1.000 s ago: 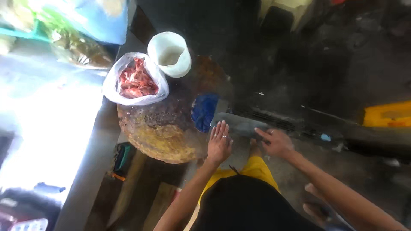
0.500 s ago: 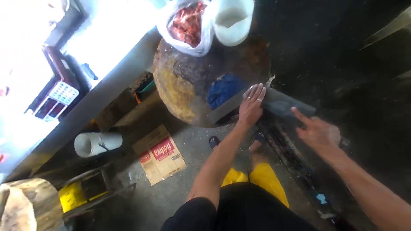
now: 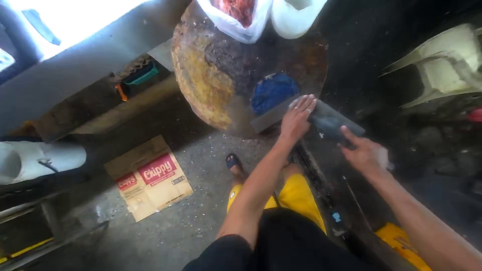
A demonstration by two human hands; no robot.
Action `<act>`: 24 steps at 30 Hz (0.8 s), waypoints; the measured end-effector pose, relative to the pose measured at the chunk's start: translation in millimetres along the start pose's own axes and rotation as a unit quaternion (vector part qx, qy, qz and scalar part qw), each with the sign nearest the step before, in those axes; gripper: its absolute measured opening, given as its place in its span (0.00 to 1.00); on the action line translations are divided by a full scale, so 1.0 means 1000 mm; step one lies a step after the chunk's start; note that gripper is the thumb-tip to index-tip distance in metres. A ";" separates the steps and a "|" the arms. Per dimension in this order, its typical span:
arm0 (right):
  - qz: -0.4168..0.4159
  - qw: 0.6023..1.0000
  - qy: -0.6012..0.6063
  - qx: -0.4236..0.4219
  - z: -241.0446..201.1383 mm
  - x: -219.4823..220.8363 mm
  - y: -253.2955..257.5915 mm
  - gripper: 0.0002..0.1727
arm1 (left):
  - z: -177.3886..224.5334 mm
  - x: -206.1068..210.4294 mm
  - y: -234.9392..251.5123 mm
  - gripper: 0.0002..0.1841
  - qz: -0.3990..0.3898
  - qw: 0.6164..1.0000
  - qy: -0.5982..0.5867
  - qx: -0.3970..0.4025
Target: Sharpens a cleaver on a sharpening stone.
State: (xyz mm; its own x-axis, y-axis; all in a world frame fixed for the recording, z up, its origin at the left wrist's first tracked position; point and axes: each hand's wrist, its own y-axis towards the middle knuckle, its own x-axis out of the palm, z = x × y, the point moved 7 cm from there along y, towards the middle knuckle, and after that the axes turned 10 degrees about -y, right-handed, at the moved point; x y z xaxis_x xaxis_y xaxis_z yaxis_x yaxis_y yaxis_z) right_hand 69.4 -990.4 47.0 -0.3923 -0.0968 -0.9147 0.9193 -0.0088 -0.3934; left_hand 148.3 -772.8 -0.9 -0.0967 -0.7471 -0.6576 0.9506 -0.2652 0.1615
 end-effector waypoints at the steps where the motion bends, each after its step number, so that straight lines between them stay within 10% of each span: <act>1: -0.019 0.999 0.005 -0.030 -0.021 0.004 -0.005 0.34 | -0.009 -0.015 -0.026 0.31 0.013 1.000 0.005 -0.022; 6: -0.038 0.970 0.066 -0.229 -0.137 0.046 0.000 0.33 | -0.069 -0.098 -0.162 0.28 0.136 0.975 0.095 -0.146; 15: 0.041 0.988 0.047 -0.139 0.049 0.001 0.069 0.37 | 0.017 0.026 0.008 0.30 0.092 0.992 0.038 -0.081; 21: -0.115 0.947 0.089 -0.287 -0.170 0.040 0.051 0.39 | -0.076 -0.122 -0.164 0.37 0.085 0.956 0.160 -0.230; 24: -0.110 0.927 0.126 -0.336 -0.200 0.034 0.044 0.34 | -0.074 -0.152 -0.178 0.35 0.121 0.949 0.161 -0.243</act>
State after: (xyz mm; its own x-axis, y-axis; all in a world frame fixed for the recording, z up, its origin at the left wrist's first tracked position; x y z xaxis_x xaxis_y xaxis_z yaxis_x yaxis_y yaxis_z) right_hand 90.3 -795.5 -19.7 -0.6409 0.0706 -0.7644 0.6233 0.6291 -0.4645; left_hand 15.5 -566.7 15.8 0.1617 -0.5051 -0.8478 0.9651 0.2602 0.0291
